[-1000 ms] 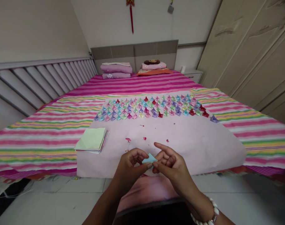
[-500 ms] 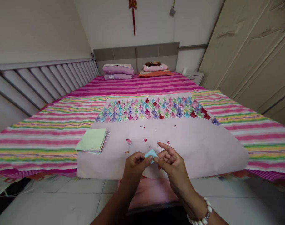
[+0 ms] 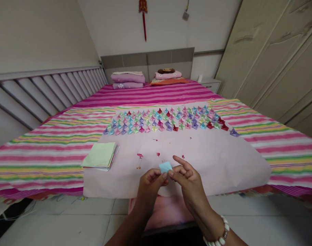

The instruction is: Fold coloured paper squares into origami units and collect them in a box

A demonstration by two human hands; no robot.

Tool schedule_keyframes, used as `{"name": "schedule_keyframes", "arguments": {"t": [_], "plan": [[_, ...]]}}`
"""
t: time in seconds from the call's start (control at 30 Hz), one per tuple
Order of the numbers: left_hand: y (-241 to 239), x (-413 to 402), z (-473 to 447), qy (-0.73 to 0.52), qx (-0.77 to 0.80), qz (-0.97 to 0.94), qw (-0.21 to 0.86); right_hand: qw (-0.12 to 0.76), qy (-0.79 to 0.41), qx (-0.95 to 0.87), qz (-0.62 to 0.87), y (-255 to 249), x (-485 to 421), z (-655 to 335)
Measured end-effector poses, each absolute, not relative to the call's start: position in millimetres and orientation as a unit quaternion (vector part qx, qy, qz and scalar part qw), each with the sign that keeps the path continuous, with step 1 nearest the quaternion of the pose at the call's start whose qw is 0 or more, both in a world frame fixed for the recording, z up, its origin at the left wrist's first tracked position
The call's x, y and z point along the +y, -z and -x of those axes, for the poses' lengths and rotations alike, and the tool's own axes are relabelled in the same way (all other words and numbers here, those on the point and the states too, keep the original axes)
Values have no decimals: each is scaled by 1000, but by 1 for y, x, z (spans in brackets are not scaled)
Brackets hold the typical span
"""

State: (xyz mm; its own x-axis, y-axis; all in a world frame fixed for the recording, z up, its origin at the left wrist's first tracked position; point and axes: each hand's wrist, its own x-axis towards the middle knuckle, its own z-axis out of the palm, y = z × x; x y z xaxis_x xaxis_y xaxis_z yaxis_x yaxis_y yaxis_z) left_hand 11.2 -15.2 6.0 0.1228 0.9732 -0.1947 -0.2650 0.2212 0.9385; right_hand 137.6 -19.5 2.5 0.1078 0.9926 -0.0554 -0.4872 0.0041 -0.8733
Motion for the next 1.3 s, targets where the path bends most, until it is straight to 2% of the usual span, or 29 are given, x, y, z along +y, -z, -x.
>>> {"name": "schedule_keyframes", "arguments": {"t": [0.13, 0.3, 0.4, 0.5, 0.6, 0.67, 0.77, 0.87, 1.07, 1.3], "plan": [[-12, -14, -3, -466, 379, -323, 731, 602, -635, -352, 333, -3, -19, -144], [-18, -17, 8, -349, 234, -180, 889, 538, -715, -349, 278, -5, -17, -151], [-16, -22, 7, -288, 172, -101, 937, 498, -754, -353, 243, -10, -18, -150], [-15, -24, 4, -265, 147, -61, 951, 496, -750, -376, 225, -13, -16, -146], [-16, -22, 4, -277, 196, -108, 934, 503, -738, -389, 226, -16, -13, -145], [-16, -18, 7, -302, 278, -206, 888, 500, -733, -394, 240, -18, -9, -147], [-20, -11, 15, -393, 415, -373, 731, 515, -702, -391, 299, -21, -5, -150], [-27, -7, 20, -451, 458, -467, 608, 508, -680, -398, 348, -23, -3, -149], [-36, -8, 15, -472, 460, -500, 562, 511, -671, -395, 364, -26, -3, -139], [-33, -7, 13, -502, 442, -476, 571, 524, -675, -379, 356, -35, -7, -136]]}}
